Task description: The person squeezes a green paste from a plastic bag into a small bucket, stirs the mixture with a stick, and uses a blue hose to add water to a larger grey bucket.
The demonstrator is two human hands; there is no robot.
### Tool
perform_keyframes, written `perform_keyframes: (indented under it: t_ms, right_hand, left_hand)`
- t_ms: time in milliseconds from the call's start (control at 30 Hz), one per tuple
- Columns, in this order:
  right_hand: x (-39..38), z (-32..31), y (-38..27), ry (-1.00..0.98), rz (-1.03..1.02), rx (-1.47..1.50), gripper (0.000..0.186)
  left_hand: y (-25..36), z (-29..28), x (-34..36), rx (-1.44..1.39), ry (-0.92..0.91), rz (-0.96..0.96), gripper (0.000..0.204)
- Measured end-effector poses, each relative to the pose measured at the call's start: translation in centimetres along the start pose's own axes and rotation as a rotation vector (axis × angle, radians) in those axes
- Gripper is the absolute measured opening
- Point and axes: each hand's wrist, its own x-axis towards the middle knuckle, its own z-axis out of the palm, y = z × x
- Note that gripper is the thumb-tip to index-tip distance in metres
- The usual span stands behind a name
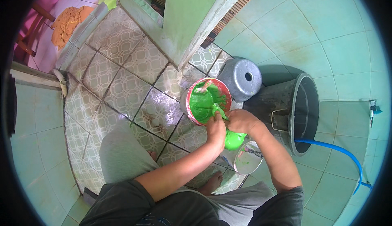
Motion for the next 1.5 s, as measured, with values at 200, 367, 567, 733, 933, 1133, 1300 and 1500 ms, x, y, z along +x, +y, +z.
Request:
perform_keyframes:
  t_ms: [200,367,567,733,933,1133,1300,1500]
  right_hand:
    - [0.2,0.5,-0.5,0.035,-0.022,-0.104,0.032]
    - [0.6,1.3,0.0,0.09,-0.053,-0.166,0.028]
    - [0.1,1.0,-0.9,0.108,-0.122,-0.353,0.026]
    - [-0.5,0.9,-2.1,0.132,-0.072,-0.271,0.024]
    - [-0.4,1.9,-1.5,0.203,-0.097,-0.214,0.023]
    - [-0.7,2.4,-1.8,0.298,-0.072,-0.132,0.026]
    - [-1.9,1.4,-3.1,0.28,0.089,0.067,0.039]
    - [-3.5,1.8,-1.2,0.311,-0.019,0.287,0.052]
  left_hand:
    - [-0.3,-0.1,0.3,0.022,-0.029,-0.021,0.041]
    - [0.0,0.0,0.2,-0.054,-0.022,-0.016,0.041]
    - [0.7,0.1,-0.3,-0.003,-0.023,0.06,0.037]
    - [0.3,-0.1,0.3,0.094,0.027,0.076,0.036]
    - [0.6,-0.3,0.2,0.123,0.053,0.193,0.035]
    - [2.0,-0.3,-0.5,0.165,0.122,0.264,0.039]
    - [1.7,-0.4,-0.1,0.155,0.108,0.248,0.039]
    - [0.4,-0.5,0.1,0.063,0.037,0.276,0.035]
